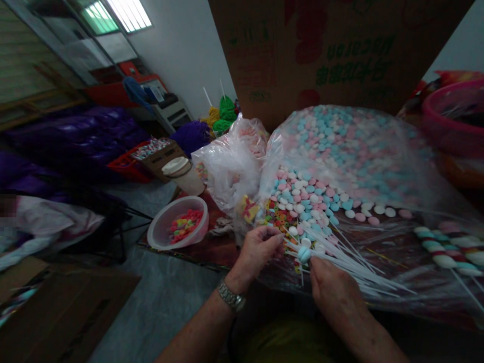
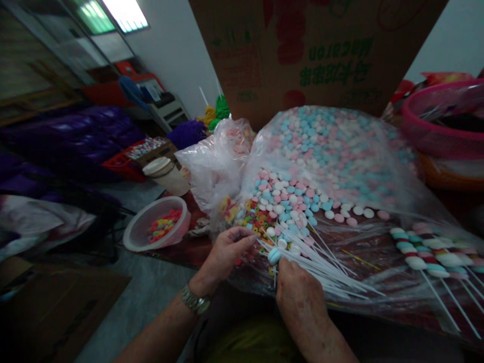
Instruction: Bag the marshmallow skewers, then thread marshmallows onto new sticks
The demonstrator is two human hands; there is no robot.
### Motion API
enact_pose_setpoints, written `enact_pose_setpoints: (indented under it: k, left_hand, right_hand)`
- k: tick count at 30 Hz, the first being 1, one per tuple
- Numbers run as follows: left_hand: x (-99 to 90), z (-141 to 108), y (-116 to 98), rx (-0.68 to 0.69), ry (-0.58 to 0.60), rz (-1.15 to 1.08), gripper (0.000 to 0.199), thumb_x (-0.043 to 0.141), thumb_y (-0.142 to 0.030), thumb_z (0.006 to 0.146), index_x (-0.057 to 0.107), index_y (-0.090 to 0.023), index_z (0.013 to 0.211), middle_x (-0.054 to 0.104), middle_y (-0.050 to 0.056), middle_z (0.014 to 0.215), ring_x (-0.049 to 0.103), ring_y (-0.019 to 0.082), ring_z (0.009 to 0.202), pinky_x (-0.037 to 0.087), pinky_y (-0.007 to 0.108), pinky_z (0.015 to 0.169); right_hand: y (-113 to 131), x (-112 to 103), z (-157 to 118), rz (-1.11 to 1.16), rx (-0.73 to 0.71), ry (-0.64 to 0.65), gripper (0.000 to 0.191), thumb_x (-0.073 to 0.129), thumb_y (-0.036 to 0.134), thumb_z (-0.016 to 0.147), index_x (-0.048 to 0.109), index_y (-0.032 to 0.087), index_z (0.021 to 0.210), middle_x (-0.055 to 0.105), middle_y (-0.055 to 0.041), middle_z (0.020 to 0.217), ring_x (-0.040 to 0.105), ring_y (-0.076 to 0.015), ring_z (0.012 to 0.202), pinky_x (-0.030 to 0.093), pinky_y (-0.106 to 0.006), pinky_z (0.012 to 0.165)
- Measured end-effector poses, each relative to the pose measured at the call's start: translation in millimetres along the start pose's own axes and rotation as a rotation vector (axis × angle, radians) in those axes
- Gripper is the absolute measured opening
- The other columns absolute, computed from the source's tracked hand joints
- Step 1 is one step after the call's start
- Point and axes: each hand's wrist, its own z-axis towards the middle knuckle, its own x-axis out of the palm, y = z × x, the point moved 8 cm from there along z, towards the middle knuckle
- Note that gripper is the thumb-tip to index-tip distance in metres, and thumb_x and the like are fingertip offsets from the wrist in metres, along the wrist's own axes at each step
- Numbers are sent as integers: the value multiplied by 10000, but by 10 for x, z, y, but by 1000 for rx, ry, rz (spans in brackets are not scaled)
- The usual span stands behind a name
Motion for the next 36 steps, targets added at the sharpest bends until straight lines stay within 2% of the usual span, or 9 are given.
enact_pose_setpoints:
  k: [4,8,11,16,18,22,26,30,36]
  left_hand:
    - [-2,-47,-142,257,-149,355,117,554,-248,716,624,-156,703,626,1,621,580,119,589,458,212,564]
    - [-41,-34,-23,156,-180,299,128,546,-270,722,600,-154,724,620,-8,580,574,121,513,444,204,481]
    - [-43,-13,33,82,-134,205,136,570,-287,715,581,-154,741,602,-20,538,564,119,464,437,199,445]
    - [-32,-43,25,66,-108,180,161,541,-312,759,564,-153,769,600,-14,555,572,125,478,450,208,457]
    - [34,-110,-65,176,-60,280,144,534,-285,772,586,-151,759,607,-5,599,573,118,523,454,205,500]
    - [260,-257,-235,473,188,514,165,491,-234,818,636,-158,831,631,13,700,582,117,646,459,203,629]
    - [21,-2,-271,489,-39,750,234,417,-201,864,612,-158,988,648,62,877,600,150,800,461,241,748]
    - [63,312,-141,425,58,1183,199,450,-200,846,646,-170,841,614,80,894,582,176,800,454,261,716]
    - [9,309,-157,439,66,1153,117,515,-161,786,631,-169,787,599,66,877,566,172,793,442,252,689]
  right_hand:
    - [7,12,-43,-27,16,-7,188,430,65,843,569,190,817,658,-22,756,615,-166,679,303,-260,549]
    - [7,-1,-64,-75,10,-33,191,426,70,850,572,191,821,659,-22,732,619,-158,646,304,-262,539]
    - [24,18,-69,-60,-14,-2,190,433,65,838,572,193,820,657,-16,723,624,-161,642,301,-265,528]
    - [46,2,-70,-38,-5,-4,197,421,66,841,573,189,817,657,-26,736,628,-173,659,311,-267,540]
    - [63,27,-53,-31,-14,28,205,416,66,842,580,188,828,659,-29,739,630,-172,659,307,-266,535]
    - [6,60,11,9,0,45,218,398,62,850,580,181,843,663,-42,776,628,-169,695,313,-259,550]
    - [-119,79,60,93,17,15,201,398,83,861,564,177,799,649,-41,758,605,-164,704,322,-253,569]
    - [-178,87,52,128,1,2,197,408,90,855,564,183,779,644,-32,749,594,-153,691,327,-245,573]
    - [-205,65,39,100,11,18,193,416,97,851,572,185,781,649,-32,756,597,-151,686,313,-249,551]
